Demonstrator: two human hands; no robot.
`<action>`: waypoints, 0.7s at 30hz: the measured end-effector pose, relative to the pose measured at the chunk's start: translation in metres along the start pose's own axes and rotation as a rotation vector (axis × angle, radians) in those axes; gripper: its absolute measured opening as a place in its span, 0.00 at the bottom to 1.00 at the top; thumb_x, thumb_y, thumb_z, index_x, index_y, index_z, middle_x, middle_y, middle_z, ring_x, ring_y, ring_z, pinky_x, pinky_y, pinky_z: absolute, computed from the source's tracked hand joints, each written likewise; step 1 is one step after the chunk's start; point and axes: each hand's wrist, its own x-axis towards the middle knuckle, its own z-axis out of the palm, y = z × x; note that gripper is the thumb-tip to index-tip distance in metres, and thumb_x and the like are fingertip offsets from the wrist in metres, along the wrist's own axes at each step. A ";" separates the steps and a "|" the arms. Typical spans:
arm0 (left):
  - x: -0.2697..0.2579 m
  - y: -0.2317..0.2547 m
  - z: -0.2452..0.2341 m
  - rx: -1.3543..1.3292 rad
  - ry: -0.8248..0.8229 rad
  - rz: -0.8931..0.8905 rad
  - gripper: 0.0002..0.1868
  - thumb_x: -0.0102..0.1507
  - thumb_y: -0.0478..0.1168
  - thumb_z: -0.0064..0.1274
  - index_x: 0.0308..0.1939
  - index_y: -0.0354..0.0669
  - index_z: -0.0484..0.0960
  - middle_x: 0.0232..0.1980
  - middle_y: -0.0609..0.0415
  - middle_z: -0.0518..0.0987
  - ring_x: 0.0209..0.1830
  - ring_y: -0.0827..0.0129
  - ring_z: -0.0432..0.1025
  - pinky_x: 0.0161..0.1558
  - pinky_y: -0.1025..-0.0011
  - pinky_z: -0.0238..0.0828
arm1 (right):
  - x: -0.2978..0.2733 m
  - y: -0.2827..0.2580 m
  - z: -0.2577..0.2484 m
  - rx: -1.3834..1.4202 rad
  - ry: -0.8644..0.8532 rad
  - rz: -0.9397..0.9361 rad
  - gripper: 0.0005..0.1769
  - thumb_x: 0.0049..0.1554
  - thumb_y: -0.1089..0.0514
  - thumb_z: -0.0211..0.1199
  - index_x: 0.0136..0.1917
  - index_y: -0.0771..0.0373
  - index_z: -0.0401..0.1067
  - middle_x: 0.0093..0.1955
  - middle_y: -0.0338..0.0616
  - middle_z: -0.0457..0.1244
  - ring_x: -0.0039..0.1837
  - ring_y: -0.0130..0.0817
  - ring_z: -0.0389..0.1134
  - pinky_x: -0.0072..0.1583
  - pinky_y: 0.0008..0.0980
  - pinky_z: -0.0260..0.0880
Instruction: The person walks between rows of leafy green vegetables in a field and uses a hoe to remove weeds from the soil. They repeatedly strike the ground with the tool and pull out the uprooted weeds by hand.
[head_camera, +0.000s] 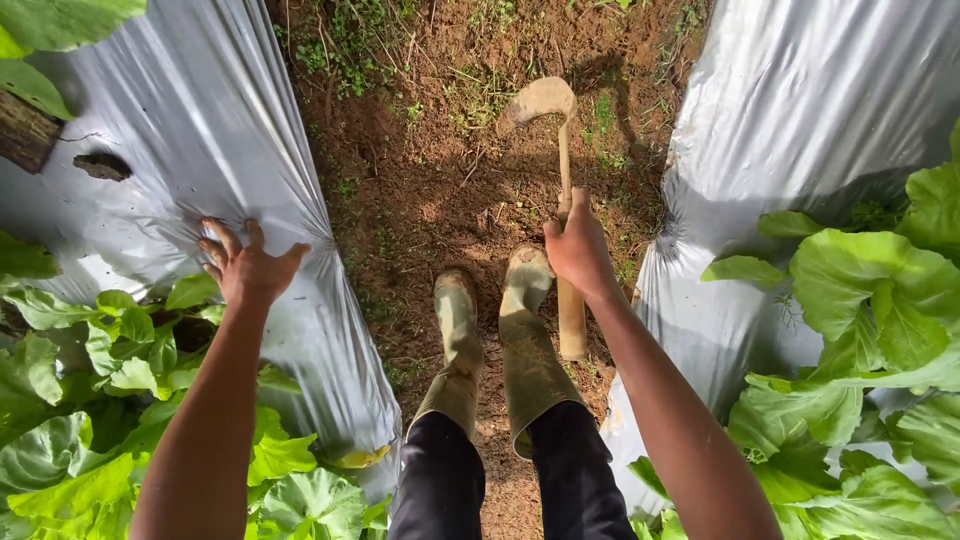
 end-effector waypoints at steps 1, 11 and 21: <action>0.001 -0.001 0.002 0.000 0.003 0.008 0.48 0.61 0.67 0.51 0.82 0.56 0.58 0.85 0.46 0.33 0.82 0.39 0.28 0.77 0.38 0.31 | 0.001 0.030 -0.002 0.003 0.008 0.000 0.25 0.66 0.68 0.46 0.73 0.82 0.48 0.54 0.80 0.62 0.45 0.58 0.72 0.41 0.48 0.77; 0.000 -0.009 0.004 0.020 -0.020 0.035 0.50 0.61 0.69 0.49 0.82 0.58 0.55 0.86 0.45 0.31 0.82 0.38 0.25 0.77 0.39 0.25 | -0.061 0.144 -0.013 -0.125 0.082 0.233 0.22 0.65 0.59 0.52 0.69 0.73 0.62 0.43 0.67 0.68 0.40 0.54 0.72 0.39 0.48 0.75; 0.018 -0.033 0.021 0.057 -0.041 0.100 0.52 0.58 0.72 0.49 0.82 0.63 0.52 0.86 0.46 0.29 0.83 0.38 0.29 0.76 0.36 0.36 | -0.091 0.107 -0.008 0.041 0.257 0.200 0.20 0.63 0.64 0.57 0.66 0.73 0.67 0.39 0.68 0.69 0.39 0.56 0.73 0.40 0.48 0.75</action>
